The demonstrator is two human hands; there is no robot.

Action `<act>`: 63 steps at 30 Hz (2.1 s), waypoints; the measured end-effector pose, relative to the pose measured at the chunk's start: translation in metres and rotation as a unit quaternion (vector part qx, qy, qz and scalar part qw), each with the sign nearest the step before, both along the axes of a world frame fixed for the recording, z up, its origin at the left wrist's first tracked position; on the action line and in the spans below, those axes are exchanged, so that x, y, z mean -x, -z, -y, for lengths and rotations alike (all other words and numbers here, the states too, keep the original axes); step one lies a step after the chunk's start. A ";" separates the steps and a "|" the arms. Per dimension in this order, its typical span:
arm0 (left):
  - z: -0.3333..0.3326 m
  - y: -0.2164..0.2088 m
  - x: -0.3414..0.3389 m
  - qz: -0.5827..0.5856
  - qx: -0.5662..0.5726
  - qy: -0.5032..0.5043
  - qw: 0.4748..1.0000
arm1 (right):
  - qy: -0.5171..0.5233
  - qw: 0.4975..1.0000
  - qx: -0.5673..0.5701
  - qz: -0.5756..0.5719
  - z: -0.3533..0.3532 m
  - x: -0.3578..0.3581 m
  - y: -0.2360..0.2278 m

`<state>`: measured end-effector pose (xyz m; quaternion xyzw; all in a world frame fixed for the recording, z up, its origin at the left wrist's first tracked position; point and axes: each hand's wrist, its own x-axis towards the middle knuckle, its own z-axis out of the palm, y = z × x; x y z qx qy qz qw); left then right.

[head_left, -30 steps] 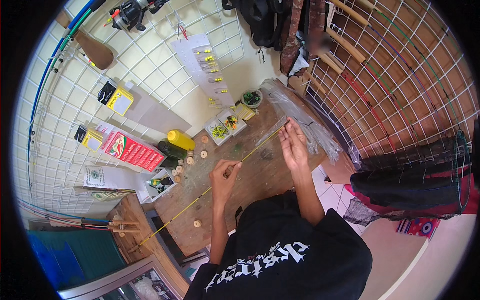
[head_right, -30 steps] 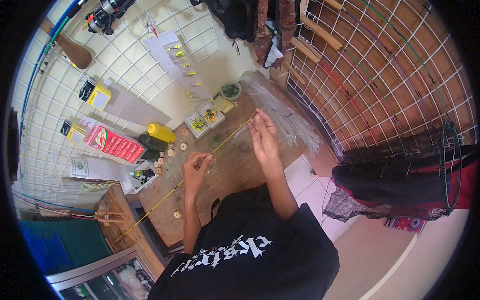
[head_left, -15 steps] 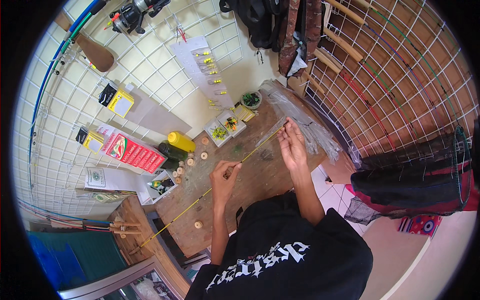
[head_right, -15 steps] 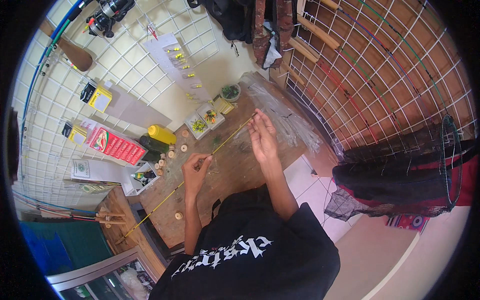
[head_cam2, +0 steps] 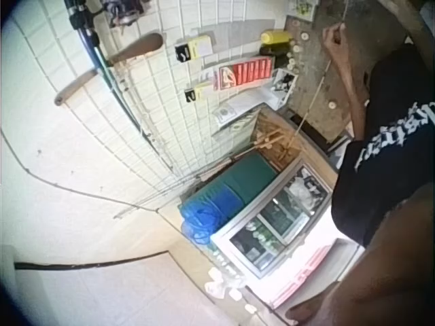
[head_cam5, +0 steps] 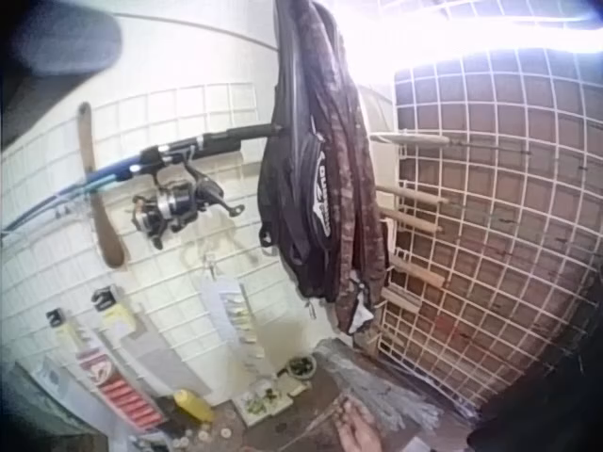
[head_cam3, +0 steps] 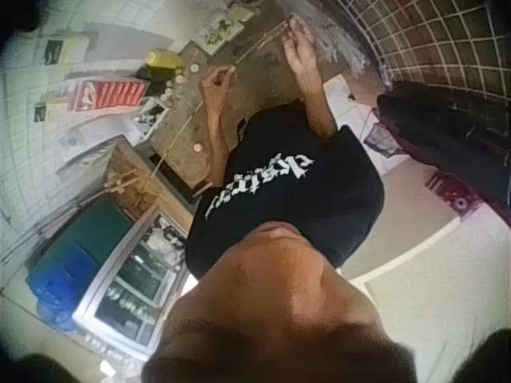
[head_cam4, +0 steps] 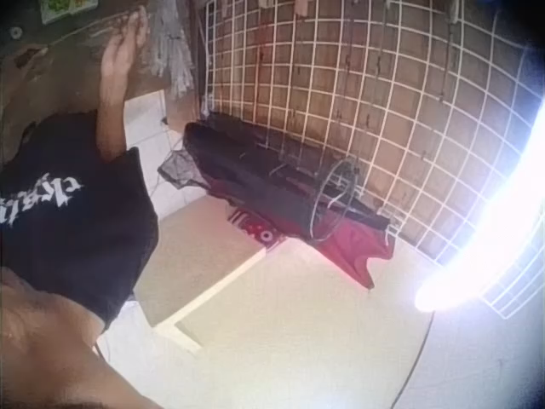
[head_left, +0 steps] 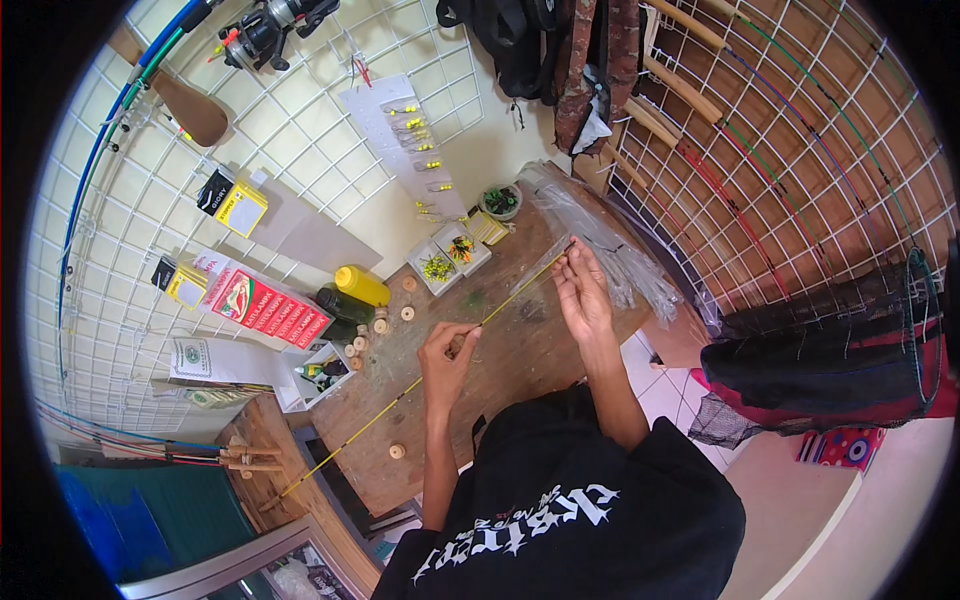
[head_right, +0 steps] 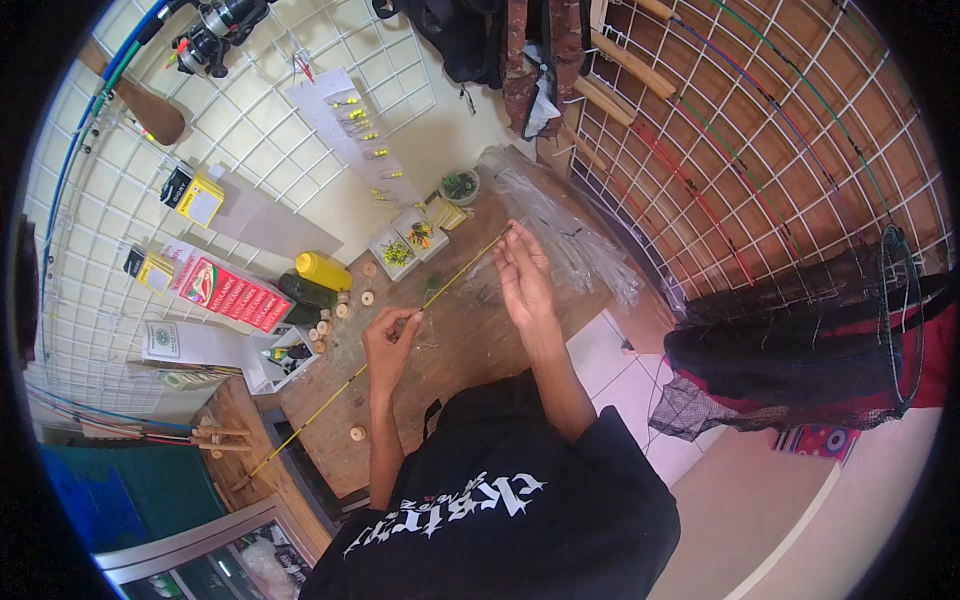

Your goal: Assembling a fishing rig by threading small beads and stoppers onto a fishing line and rod tip section.

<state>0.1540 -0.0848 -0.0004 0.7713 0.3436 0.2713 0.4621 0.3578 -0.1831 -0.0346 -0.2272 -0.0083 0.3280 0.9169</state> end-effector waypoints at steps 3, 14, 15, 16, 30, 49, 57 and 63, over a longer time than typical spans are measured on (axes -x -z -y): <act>0.000 0.001 0.000 0.000 0.001 -0.001 1.000 | -0.001 1.000 -0.014 0.003 0.000 -0.001 0.002; 0.000 0.003 0.000 0.001 0.002 0.000 1.000 | 0.004 1.000 -0.017 -0.010 0.000 -0.003 -0.001; 0.000 0.005 -0.001 0.006 0.006 0.002 1.000 | 0.005 1.000 -0.017 -0.009 0.000 -0.004 -0.001; 0.000 0.006 0.000 0.011 0.010 0.003 1.000 | 0.003 1.000 -0.022 -0.005 0.000 -0.004 -0.001; -0.002 0.005 -0.005 0.000 -0.005 0.006 1.000 | 0.025 0.991 0.069 0.116 0.006 -0.026 -0.015; -0.021 0.029 -0.013 -0.038 -0.048 0.036 0.998 | 0.124 0.923 0.034 0.362 0.047 0.001 -0.090; -0.031 0.069 -0.016 -0.067 -0.071 0.036 0.995 | -0.073 0.930 0.117 0.341 0.017 0.057 -0.054; -0.028 0.111 -0.019 -0.037 -0.105 0.051 0.992 | -0.132 0.866 0.238 0.419 0.018 0.070 -0.034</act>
